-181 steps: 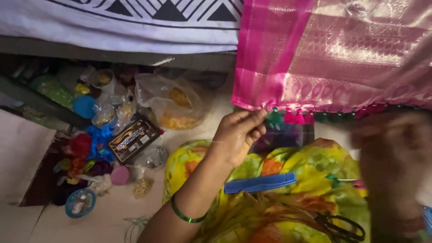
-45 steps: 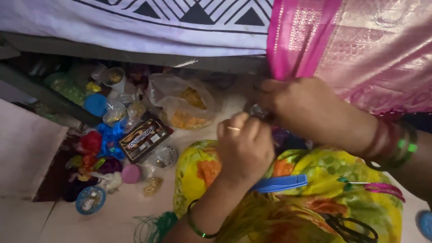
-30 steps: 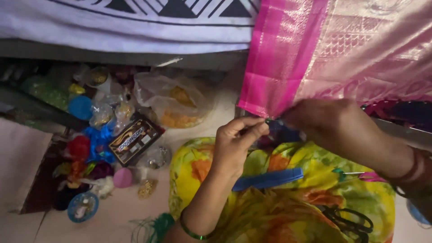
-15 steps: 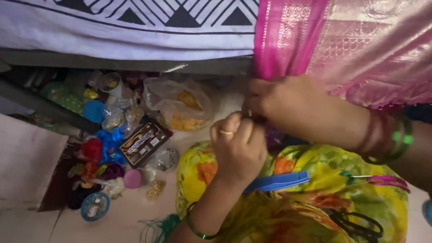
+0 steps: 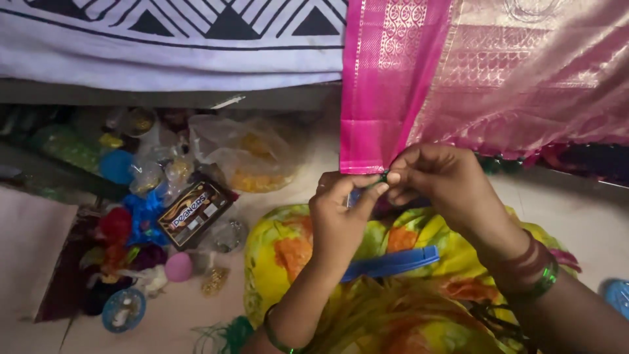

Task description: Sewing decorative tassels and beads onto the border of a pink garment using a needle and thread.

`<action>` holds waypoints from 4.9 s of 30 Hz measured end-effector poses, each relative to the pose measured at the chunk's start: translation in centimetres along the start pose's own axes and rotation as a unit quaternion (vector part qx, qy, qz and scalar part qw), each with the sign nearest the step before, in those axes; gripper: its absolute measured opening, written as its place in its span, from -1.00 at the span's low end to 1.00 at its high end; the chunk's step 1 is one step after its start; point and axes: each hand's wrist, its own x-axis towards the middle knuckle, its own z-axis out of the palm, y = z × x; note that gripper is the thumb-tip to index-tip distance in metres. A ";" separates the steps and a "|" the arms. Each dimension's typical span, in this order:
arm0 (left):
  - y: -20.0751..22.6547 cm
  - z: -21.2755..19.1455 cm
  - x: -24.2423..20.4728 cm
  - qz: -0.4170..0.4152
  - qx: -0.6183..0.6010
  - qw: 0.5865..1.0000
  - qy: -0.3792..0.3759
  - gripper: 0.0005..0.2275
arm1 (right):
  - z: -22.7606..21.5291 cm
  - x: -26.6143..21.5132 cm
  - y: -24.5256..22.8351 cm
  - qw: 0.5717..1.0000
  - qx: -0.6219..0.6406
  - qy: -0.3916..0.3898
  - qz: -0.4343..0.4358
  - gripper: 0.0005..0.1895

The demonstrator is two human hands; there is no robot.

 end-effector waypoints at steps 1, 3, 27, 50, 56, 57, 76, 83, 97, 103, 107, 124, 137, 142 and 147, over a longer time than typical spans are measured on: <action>0.7 -0.3 0.0 0.056 0.085 0.995 0.006 -0.87 | -0.1 0.1 0.4 0.999 0.037 -0.003 0.012 -0.91; 1.1 -0.5 -0.3 0.073 0.113 0.991 0.008 -0.86 | 0.1 0.0 0.0 1.000 0.024 -0.012 0.013 -0.88; 4.0 -0.3 0.4 -0.063 -0.013 0.995 -0.079 -0.92 | 0.3 -0.9 -0.3 0.977 -0.185 0.044 -0.092 -0.83; 1.3 -0.1 -0.2 -0.249 -0.328 0.907 -0.084 -0.94 | 1.4 -2.8 -4.0 0.793 -0.422 0.018 -0.438 -0.62; 4.4 0.4 -0.5 -0.167 -0.136 0.974 -0.066 -0.95 | 1.6 -3.2 -5.1 0.730 -0.499 0.020 -0.466 -0.55; 4.7 0.3 -0.5 -0.122 -0.039 0.990 -0.064 -0.95 | 1.5 -3.0 -5.0 0.750 -0.484 0.006 -0.451 -0.60; 4.0 -0.5 0.2 0.080 0.061 0.991 -0.087 -0.91 | 0.8 -3.0 -3.1 0.865 -0.329 0.139 -0.352 -0.84; 2.7 -0.3 -1.2 0.089 0.081 0.988 -0.095 -0.87 | -0.6 -2.9 0.1 0.986 -0.164 0.023 -0.019 -0.89; 5.4 -2.5 0.6 0.190 0.214 0.956 -0.055 -0.81 | -0.6 -4.1 -2.2 0.931 -0.303 0.030 -0.200 -0.84; 4.7 -1.1 1.6 0.090 0.100 0.991 -0.021 -0.89 | 0.2 -3.9 -2.5 0.915 -0.301 0.016 -0.270 -0.67; 4.4 -0.6 1.9 0.048 0.083 0.995 -0.012 -0.91 | -0.1 -3.8 -2.5 0.900 -0.356 0.009 -0.252 -0.57; 4.7 0.3 0.1 -0.082 -0.073 0.988 -0.105 -0.92 | -0.3 -4.9 -3.6 0.826 -0.430 0.093 -0.353 -0.77; 4.9 -0.7 -0.3 -0.179 -0.154 0.971 -0.035 -0.96 | 2.2 -3.6 -4.5 0.757 -0.437 0.031 -0.484 -0.65; 7.3 -0.8 0.7 0.184 0.300 0.936 0.004 -0.87 | 2.1 -3.2 -4.8 0.775 -0.477 0.023 -0.413 -0.63; 6.2 -0.9 1.3 0.090 0.135 0.984 -0.066 -0.91 | 1.0 -4.3 -4.6 0.845 -0.382 0.074 -0.365 -0.75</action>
